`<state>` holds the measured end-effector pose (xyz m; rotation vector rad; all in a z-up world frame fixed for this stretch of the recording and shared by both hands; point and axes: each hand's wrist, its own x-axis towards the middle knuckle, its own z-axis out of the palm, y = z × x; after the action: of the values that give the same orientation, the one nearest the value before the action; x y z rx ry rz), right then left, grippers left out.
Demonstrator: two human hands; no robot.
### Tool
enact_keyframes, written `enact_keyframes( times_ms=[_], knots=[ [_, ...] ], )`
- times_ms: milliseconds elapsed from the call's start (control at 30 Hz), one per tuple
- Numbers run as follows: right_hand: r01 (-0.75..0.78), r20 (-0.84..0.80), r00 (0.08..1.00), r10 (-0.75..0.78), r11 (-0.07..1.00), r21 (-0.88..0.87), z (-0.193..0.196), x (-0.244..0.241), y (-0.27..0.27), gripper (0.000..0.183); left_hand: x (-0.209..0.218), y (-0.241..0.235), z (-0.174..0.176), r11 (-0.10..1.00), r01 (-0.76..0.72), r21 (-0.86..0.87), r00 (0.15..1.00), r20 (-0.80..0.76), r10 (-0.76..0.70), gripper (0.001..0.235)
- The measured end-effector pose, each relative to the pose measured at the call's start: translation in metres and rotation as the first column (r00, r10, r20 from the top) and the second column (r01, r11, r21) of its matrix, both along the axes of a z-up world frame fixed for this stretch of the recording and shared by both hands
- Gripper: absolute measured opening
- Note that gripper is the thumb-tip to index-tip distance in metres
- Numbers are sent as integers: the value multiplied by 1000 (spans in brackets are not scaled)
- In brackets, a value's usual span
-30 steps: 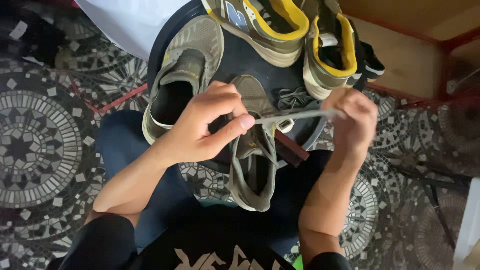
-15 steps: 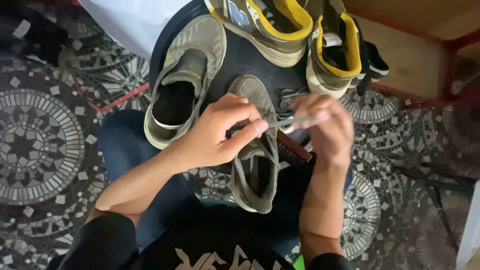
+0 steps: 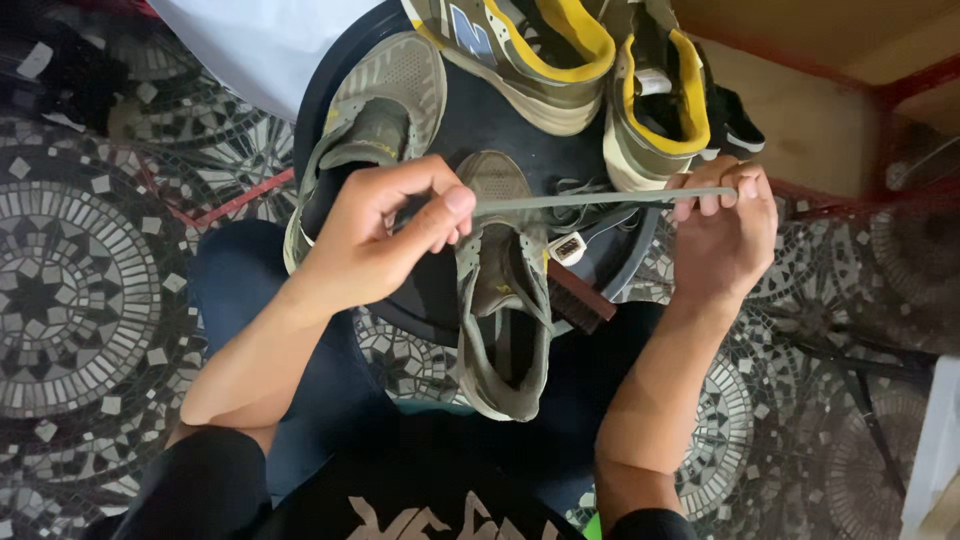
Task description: The person sits on the floor and laces a pair of gray sneakers by hand. They thread the laces through the eyelets, pull them tight, and tie a knot. Other shoes are visible on a nearby shelf.
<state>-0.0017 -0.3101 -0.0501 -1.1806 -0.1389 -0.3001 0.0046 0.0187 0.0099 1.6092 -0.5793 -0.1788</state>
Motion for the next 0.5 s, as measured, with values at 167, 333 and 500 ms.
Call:
enact_keyframes(
  times_ms=[167, 333, 500],
  knots=[
    [40, -46, 998, -36, 994, 103, -5, 0, -9, 26, 2, 10, -4, 994, 25, -106, 997, -65, -32, 29],
    [251, -145, 957, -252, 968, -23, -25, 9, -26, 20, 1, 14, -1, 988, -18, -152, 997, -82, 5, 31],
    [633, 553, 772, -313, 447, -631, 16, -4, 25, 19, 1, 3, -11, 978, -98, -185, 994, 38, 107, 28]
  ],
)
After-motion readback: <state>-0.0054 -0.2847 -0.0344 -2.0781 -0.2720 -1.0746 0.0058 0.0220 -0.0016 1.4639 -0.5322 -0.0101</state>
